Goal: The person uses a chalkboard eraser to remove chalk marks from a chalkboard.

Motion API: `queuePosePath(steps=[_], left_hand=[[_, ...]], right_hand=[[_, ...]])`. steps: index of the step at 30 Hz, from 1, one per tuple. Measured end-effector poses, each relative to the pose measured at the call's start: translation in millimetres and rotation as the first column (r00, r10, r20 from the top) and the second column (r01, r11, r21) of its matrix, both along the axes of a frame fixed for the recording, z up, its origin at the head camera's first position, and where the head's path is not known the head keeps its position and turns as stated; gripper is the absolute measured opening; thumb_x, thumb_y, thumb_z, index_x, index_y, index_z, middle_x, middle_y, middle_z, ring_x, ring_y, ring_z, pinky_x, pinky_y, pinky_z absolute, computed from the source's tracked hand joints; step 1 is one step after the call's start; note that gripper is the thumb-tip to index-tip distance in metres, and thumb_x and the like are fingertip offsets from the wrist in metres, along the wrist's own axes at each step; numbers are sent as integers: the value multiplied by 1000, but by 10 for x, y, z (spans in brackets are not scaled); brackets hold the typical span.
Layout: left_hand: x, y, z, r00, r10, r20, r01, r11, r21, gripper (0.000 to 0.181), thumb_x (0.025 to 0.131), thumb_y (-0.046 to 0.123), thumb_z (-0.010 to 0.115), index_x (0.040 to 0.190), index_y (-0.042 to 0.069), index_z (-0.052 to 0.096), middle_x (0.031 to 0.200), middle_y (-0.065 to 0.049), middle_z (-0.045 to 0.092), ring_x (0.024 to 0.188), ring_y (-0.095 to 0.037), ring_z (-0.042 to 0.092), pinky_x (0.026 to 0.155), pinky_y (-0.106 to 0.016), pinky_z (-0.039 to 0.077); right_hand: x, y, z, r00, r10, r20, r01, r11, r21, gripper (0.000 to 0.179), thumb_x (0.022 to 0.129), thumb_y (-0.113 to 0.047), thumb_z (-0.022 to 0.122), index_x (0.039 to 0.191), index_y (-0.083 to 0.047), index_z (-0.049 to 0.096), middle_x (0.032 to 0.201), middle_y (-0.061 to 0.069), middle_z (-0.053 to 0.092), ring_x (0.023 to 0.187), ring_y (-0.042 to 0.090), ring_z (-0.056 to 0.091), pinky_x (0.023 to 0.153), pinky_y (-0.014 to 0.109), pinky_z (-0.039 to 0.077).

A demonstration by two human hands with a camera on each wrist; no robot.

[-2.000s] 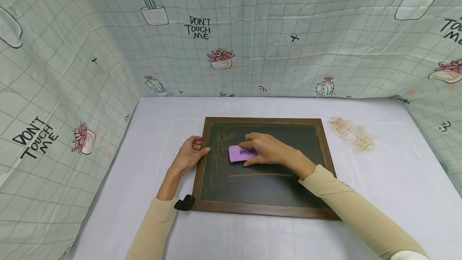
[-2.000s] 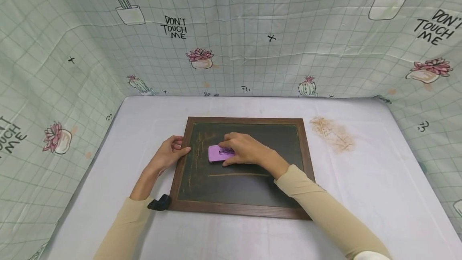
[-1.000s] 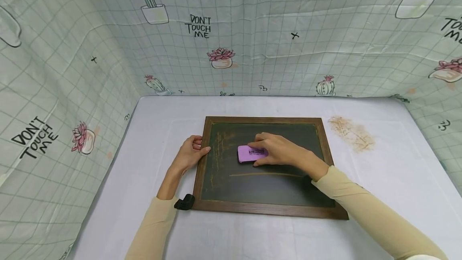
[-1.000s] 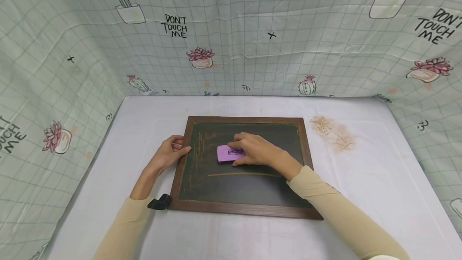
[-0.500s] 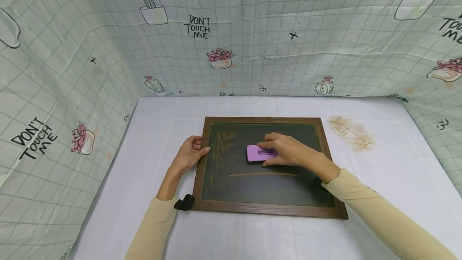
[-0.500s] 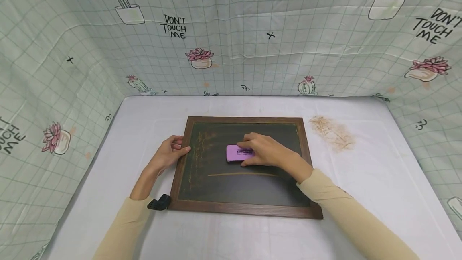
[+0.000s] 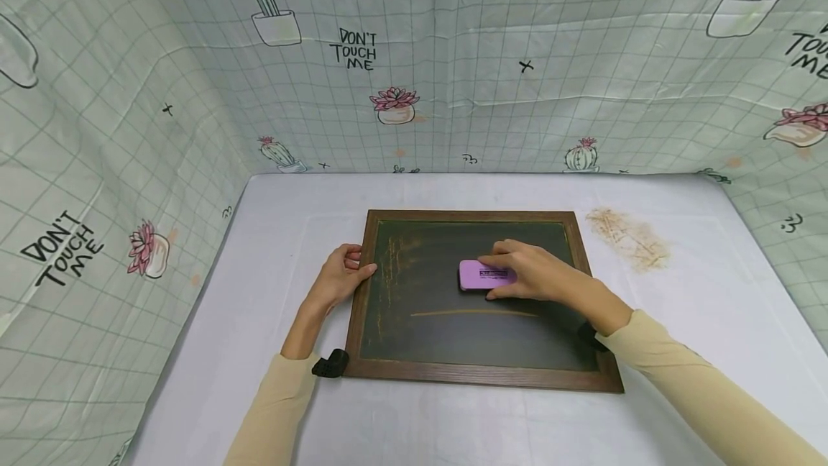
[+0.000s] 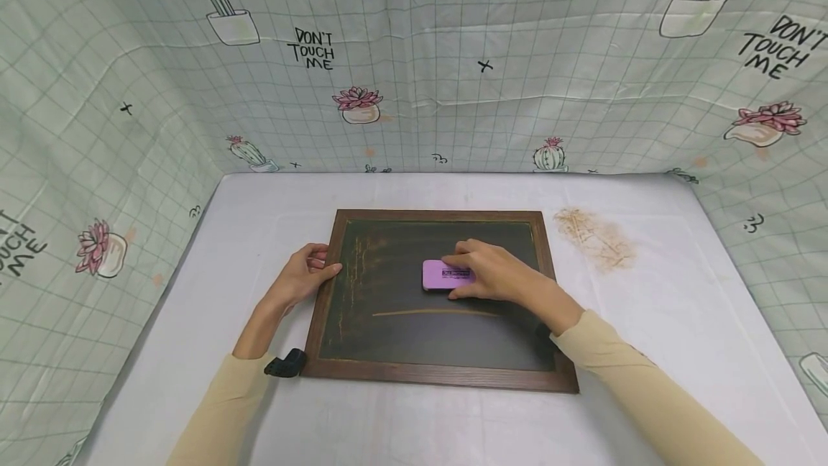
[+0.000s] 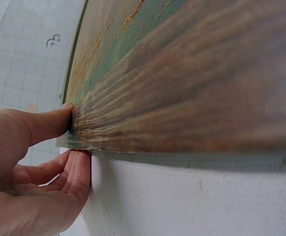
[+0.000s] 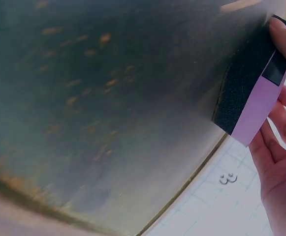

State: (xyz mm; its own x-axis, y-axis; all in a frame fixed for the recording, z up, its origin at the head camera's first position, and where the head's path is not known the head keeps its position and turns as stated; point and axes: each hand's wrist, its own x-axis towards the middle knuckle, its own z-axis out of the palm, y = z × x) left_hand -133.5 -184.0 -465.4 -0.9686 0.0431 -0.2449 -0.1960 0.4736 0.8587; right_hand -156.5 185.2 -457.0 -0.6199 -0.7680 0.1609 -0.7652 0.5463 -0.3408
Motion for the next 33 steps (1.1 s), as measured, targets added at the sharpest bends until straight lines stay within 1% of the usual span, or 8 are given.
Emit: queuePosePath(steps=[4,14,22,26,33], left_hand=[[5,1,-2,1000,-2,2,2,1000,0,57,101,9,67,147,-10,41,133,-26,47,118,-37,47,101,-48,42],[19,4,14,1000,3,0,-3,1000,-7,57,101,9,67,147,-11,41,133,-26,47,119,-38,47,101,-49,42],[25,2,14,1000,-6,-9,6,1000,4,55,102,10,66,146,-12,41,133,-27,47,118,-38,48,100,-50,42],[26,6,17,1000,-7,-13,7,1000,6,55,102,10,66,146,-12,41,132,-27,47,117,-39,47,99,-50,42],[16,6,16,1000,-1,-12,0,1000,-9,56,101,10,66,147,-10,41,133,-26,48,118,-37,48,100,-49,43]], right_hand=[[22,83,-12,1000,-15,1,15,1000,-8,56,82,-35,88,124,-1,74,101,3,61,83,12,51,69,29,48],[89,260,-10,998,-66,-15,66,998,-10,57,78,-34,91,121,-2,75,99,3,60,82,13,51,68,28,47],[134,404,-32,996,-69,-48,67,997,-49,52,77,-30,92,117,-1,76,97,1,59,80,11,49,65,26,45],[160,477,-39,997,-70,-45,66,995,-76,51,78,-28,92,117,0,76,97,0,59,80,9,48,66,26,44],[218,580,-50,994,-93,-50,88,991,-97,52,76,-25,93,118,0,76,97,-1,60,79,8,47,64,25,42]])
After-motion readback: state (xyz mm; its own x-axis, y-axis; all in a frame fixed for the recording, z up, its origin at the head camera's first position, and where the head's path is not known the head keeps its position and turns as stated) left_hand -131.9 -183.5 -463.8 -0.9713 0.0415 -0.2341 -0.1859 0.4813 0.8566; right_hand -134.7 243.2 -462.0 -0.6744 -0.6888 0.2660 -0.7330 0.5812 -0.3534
